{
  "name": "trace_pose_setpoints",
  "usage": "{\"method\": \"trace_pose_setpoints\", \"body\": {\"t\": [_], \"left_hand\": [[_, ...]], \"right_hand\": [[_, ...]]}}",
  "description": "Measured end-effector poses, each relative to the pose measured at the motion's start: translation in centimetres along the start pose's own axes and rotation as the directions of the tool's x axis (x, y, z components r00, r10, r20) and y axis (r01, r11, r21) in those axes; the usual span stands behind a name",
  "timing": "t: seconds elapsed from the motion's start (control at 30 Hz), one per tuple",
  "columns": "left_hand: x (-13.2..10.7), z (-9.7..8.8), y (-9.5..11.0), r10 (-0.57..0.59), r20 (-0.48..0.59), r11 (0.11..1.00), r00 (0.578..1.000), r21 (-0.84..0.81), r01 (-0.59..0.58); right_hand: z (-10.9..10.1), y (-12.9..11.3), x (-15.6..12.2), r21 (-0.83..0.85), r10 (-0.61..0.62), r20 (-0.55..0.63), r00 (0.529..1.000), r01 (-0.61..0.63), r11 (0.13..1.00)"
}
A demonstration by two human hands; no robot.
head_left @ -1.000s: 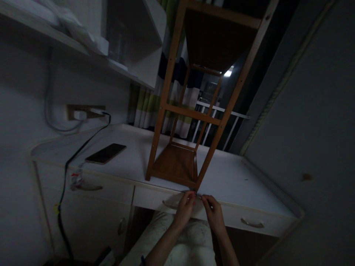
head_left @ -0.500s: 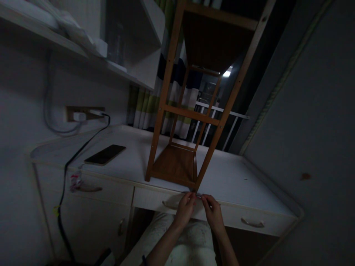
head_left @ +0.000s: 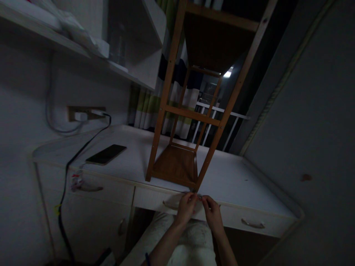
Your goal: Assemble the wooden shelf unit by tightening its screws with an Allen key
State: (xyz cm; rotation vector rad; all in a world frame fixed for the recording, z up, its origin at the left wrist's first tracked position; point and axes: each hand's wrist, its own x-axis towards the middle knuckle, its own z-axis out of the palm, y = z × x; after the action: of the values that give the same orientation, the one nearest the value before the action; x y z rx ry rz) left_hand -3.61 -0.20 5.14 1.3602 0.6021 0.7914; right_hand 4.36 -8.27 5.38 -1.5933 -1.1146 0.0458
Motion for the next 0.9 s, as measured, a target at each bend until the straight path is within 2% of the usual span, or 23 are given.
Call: {"method": "trace_pose_setpoints", "body": {"t": [0.23, 0.47, 0.53, 0.73, 0.83, 0.9], "left_hand": [[-0.2, 0.0, 0.1, 0.035, -0.04, 0.999, 0.999, 0.02, -0.034], [-0.3, -0.1, 0.0, 0.075, -0.048, 0.997, 0.996, 0.027, -0.073], [-0.4, -0.1, 0.1, 0.093, -0.043, 0.995, 0.995, 0.038, -0.091], [-0.8, -0.8, 0.2, 0.146, 0.01, 0.986, 0.989, 0.076, -0.146], [-1.0, -1.4, -0.4, 0.116, 0.038, 0.991, 0.993, 0.067, -0.118], [-1.1, -1.8, -0.9, 0.071, 0.067, 0.995, 0.995, 0.058, -0.075]], "right_hand": [[0.1, -0.1, -0.7, -0.045, -0.012, -0.031, 0.999, 0.011, 0.999], [0.1, -0.6, -1.1, -0.35, -0.136, -0.091, 0.986, 0.096, 0.932], [0.3, -0.6, -1.1, -0.371, -0.135, -0.084, 0.987, 0.095, 0.924], [1.6, -0.5, -1.3, -0.165, -0.031, -0.069, 0.997, 0.019, 0.986], [2.3, -0.7, -1.3, -0.038, 0.018, -0.099, 0.995, -0.022, 0.999], [2.7, -0.8, -1.2, 0.081, 0.093, -0.103, 0.99, -0.084, 0.993]]}}
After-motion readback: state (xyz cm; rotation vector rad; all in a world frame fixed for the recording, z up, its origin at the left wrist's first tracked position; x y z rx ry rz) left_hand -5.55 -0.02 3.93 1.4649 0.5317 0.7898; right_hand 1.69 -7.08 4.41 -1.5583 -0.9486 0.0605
